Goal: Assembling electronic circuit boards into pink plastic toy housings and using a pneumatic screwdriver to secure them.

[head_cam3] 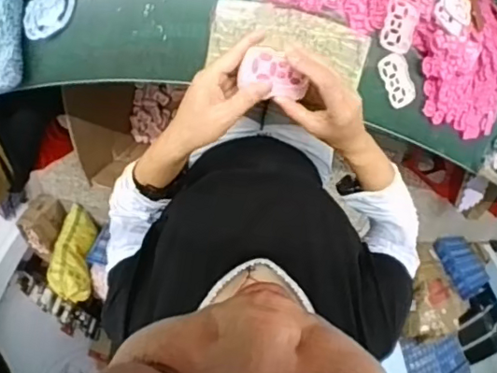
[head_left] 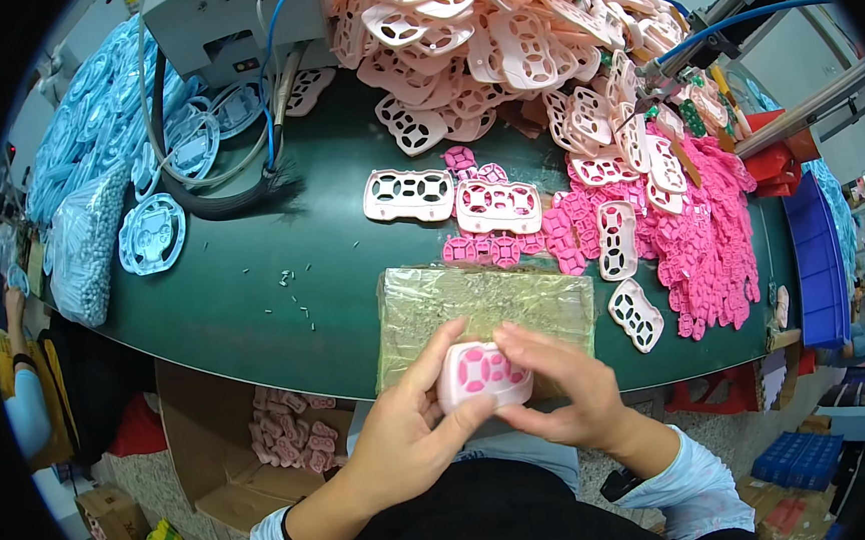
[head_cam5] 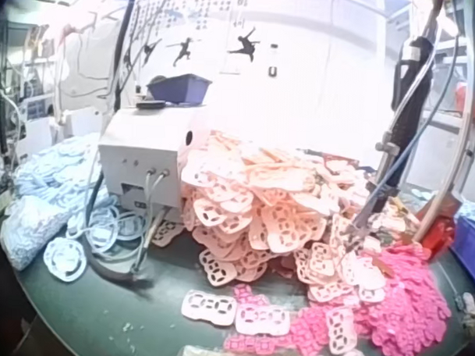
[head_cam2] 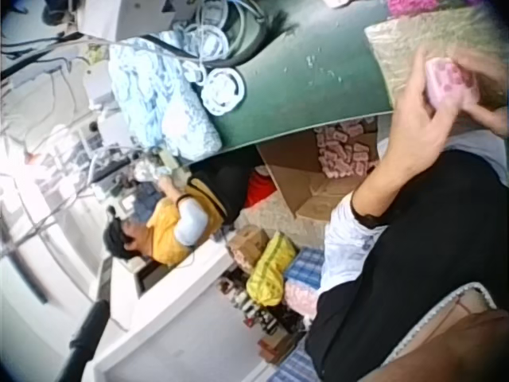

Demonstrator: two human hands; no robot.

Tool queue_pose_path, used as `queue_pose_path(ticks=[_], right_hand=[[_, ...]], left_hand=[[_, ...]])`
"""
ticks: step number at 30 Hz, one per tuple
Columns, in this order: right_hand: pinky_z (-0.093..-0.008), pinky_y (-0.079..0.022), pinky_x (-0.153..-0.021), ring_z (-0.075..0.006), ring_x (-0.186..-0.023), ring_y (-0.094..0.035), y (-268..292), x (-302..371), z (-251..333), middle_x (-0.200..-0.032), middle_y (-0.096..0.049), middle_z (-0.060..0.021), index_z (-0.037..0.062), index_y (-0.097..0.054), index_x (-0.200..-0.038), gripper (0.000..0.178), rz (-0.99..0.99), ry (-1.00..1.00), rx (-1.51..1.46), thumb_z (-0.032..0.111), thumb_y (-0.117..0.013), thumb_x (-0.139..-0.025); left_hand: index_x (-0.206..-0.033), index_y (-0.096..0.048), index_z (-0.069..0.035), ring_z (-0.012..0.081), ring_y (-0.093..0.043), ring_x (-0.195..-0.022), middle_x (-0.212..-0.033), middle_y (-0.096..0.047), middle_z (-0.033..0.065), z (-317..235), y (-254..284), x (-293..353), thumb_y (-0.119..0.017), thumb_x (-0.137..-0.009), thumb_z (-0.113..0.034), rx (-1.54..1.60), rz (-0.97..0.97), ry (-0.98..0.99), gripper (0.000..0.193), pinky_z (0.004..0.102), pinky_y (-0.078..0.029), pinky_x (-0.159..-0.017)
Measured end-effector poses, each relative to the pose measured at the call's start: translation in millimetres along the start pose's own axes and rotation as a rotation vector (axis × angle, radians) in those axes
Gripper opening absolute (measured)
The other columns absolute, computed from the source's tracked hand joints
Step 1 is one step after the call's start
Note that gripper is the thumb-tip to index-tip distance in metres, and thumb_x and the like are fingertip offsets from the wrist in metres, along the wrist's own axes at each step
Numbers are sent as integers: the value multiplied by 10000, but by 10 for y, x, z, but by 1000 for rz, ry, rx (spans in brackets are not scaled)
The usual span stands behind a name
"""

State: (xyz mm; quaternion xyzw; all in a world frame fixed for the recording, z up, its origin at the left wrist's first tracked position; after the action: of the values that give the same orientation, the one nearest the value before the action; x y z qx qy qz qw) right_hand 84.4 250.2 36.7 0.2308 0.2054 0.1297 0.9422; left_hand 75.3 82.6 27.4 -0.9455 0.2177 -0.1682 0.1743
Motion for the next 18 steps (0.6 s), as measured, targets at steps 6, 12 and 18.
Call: queue_pose_path(ticks=[6,12,18], right_hand=[[-345,-489,-943,-230,-1081,-615,49,43,-64,-1176,-613,-148,-10,-526,-1251,473,-164,-311,-388,139,-733,-853],[-289,-444,-609,-122,-675,-569,24,-126,-86,-724,-596,-61,-11,-607,-824,459,-173,-463,-388,323,-386,-1048],[-280,-368,-501,-132,-524,-483,77,-251,1,-632,-549,-67,7,-576,-707,528,-194,-256,-41,306,-313,-1054]], left_hand=[[-1385,-395,43,119,-562,-1029,-1174,-577,100,-11,73,69,-589,-955,-92,-150,-7,76,491,261,-470,-876],[-1360,-411,58,128,-559,-1090,-1201,-572,99,-76,25,160,-622,-903,-9,-138,77,-50,508,273,-455,-939],[-1346,-420,49,114,-552,-1040,-1161,-571,85,-111,12,116,-615,-916,-20,-265,127,-54,477,258,-453,-902]])
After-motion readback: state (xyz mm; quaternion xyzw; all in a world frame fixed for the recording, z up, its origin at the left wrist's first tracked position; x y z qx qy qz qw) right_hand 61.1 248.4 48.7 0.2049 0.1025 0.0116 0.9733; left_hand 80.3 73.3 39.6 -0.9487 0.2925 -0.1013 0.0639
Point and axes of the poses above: each hand's wrist, its own x-axis away from the middle knuckle, its own y-axis out of the back of the hand, z = x × y, the point moved 5 cm from there along -x, towards the middle knuckle
